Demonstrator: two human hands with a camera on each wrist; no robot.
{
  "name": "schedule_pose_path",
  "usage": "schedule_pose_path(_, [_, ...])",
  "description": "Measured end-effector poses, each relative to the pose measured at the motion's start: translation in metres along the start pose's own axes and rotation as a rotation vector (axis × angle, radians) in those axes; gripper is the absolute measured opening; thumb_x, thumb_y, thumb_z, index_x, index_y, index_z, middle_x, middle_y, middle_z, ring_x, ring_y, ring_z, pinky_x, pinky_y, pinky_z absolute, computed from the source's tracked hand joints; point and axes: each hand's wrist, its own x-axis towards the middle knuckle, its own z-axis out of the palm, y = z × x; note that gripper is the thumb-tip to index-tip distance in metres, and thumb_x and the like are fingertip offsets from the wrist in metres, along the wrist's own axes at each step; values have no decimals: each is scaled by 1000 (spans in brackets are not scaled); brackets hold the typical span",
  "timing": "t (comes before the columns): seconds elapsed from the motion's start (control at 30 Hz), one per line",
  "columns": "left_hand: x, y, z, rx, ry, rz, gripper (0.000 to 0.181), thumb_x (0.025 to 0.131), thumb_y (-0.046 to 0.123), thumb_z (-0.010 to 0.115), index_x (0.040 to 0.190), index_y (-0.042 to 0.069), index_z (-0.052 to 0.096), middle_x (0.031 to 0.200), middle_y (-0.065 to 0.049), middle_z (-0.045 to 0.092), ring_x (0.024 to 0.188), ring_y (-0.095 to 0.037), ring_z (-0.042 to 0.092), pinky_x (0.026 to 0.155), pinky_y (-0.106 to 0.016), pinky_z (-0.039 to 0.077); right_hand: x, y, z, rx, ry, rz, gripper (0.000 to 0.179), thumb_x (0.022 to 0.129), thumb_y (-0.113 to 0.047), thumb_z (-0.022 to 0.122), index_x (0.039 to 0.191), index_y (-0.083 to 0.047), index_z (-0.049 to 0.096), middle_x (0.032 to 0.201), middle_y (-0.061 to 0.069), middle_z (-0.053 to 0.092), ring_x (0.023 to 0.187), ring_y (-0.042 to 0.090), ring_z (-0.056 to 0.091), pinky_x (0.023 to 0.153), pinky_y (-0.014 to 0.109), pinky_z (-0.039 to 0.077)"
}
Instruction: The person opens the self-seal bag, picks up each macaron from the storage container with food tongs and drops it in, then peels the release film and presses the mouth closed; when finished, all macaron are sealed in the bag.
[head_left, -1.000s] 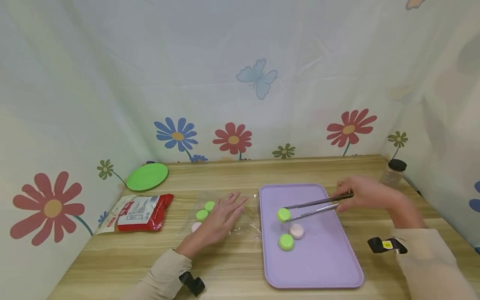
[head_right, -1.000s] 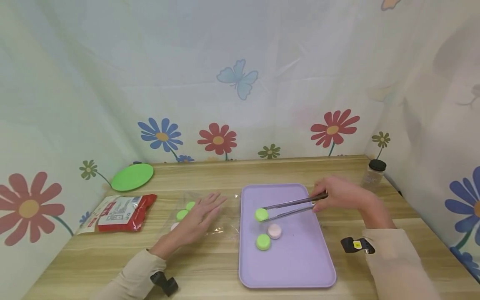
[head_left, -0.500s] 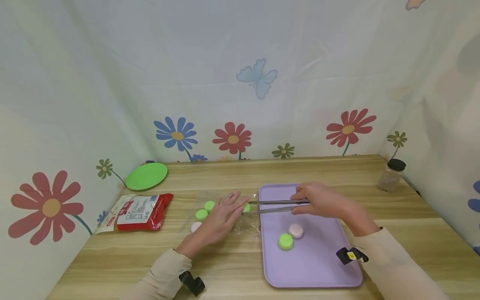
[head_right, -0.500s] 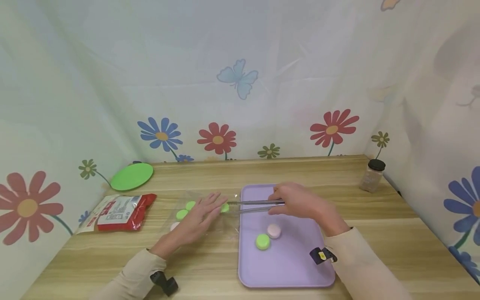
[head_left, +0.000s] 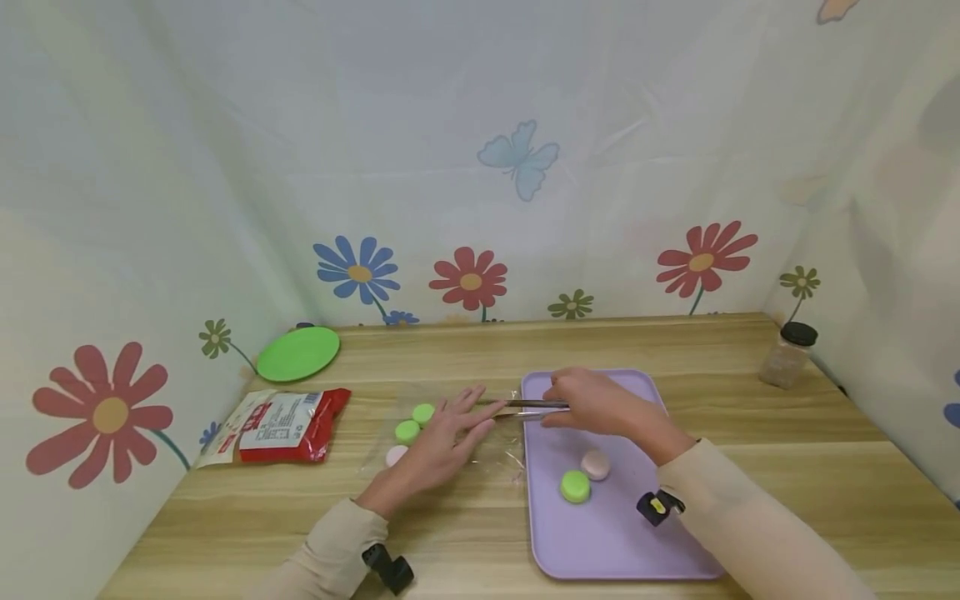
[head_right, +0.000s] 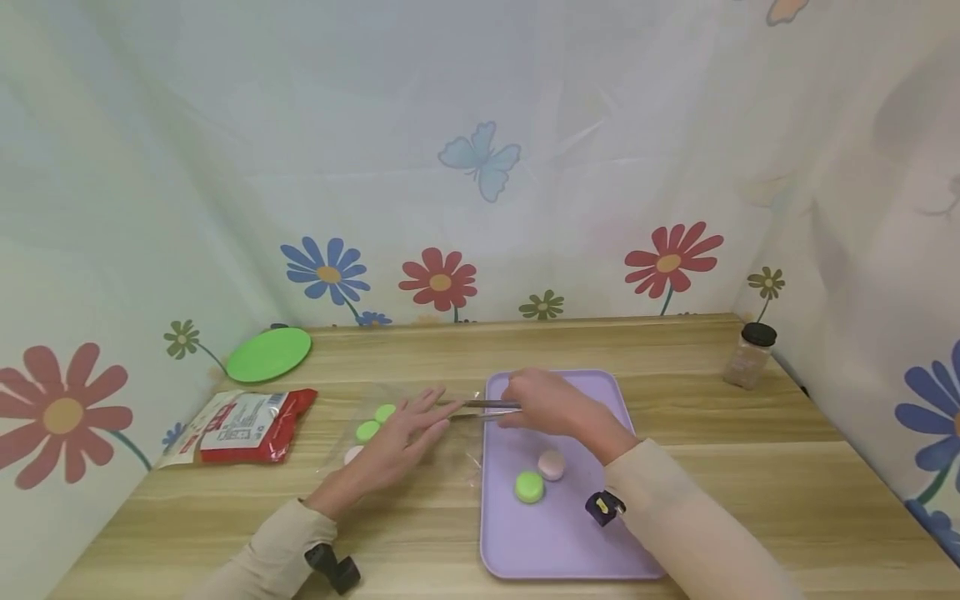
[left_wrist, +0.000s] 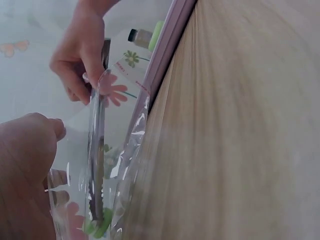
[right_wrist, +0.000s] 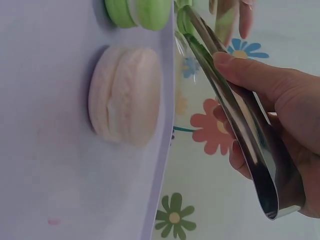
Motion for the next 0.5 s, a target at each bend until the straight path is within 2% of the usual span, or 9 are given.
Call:
schedule_pose_path(0.27, [1,0,-1,9,-17,0,45,108,46,38,148,30,52,160,-8,32,150,-27,20,117,-63,12,14,-6,3,-6,15,10,17,89,-27,77,86,-10,74,72,-5,51,66,10,44,59,26,40])
schedule_pose_path(0.5, [2,1,-1,5,-19,2,43,108,42,40,149,30,50,159,-10,33,150,-27,19,116,-64,11,24,-8,5,4,23,34,17,90,-27,77,84,-11,72,74,-5,52,67,11,47,61,27,43])
